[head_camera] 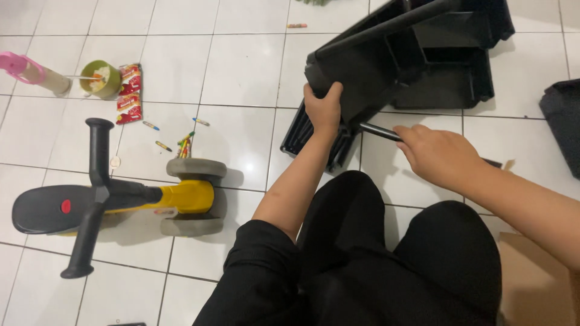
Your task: Unboxing and assembling a multi-tiered plastic storage shelf on the floor.
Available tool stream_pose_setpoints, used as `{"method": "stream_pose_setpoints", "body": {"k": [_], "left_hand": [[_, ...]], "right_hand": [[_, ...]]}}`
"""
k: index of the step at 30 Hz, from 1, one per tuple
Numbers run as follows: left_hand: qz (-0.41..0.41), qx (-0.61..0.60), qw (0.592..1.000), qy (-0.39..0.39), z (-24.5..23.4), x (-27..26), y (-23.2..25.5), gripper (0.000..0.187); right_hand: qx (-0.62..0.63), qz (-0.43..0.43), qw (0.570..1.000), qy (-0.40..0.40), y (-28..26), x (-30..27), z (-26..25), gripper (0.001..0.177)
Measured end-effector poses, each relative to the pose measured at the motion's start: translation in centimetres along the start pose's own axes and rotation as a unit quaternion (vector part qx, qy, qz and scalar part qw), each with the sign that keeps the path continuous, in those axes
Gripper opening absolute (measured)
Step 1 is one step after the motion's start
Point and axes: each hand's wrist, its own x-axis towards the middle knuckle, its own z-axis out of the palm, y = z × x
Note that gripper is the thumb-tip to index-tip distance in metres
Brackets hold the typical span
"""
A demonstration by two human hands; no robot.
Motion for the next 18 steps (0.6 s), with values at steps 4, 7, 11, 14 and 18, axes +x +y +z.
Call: {"method": "stream_pose_setpoints", "body": {"k": [4, 7, 11, 14, 18], "left_hand": [[0.048, 0.04, 0.997, 0.034, 0.7, -2.1, 3.5, 0.051], [0.093, 0.066, 0.992, 0.045, 1.0, -3.0, 5.5, 0.054], [0.162, 0.092, 0.981, 0.059, 1.8, -3.9, 7.5, 0.057], [0.201, 0.109, 0.972, 0.048, 1.9, -4.0, 7.8, 0.055], [0.257, 0.102, 0.961, 0.028, 2.1, -4.2, 7.0, 0.056]], "right_hand": [[-0.05, -0.001, 0.998, -0.03, -1.1, -0.4, -1.0, 0.033], [-0.076, -0.016, 0.997, -0.024, -1.6, -0.7, -1.2, 0.031], [-0.085, -0.035, 0.996, 0.01, -1.7, -0.8, -1.0, 0.031], [-0.058, -0.036, 0.998, 0.015, -1.6, -0.7, -0.9, 0.032], [0.005, -0.029, 0.999, 0.015, -0.6, -0.2, 0.8, 0.031]]}}
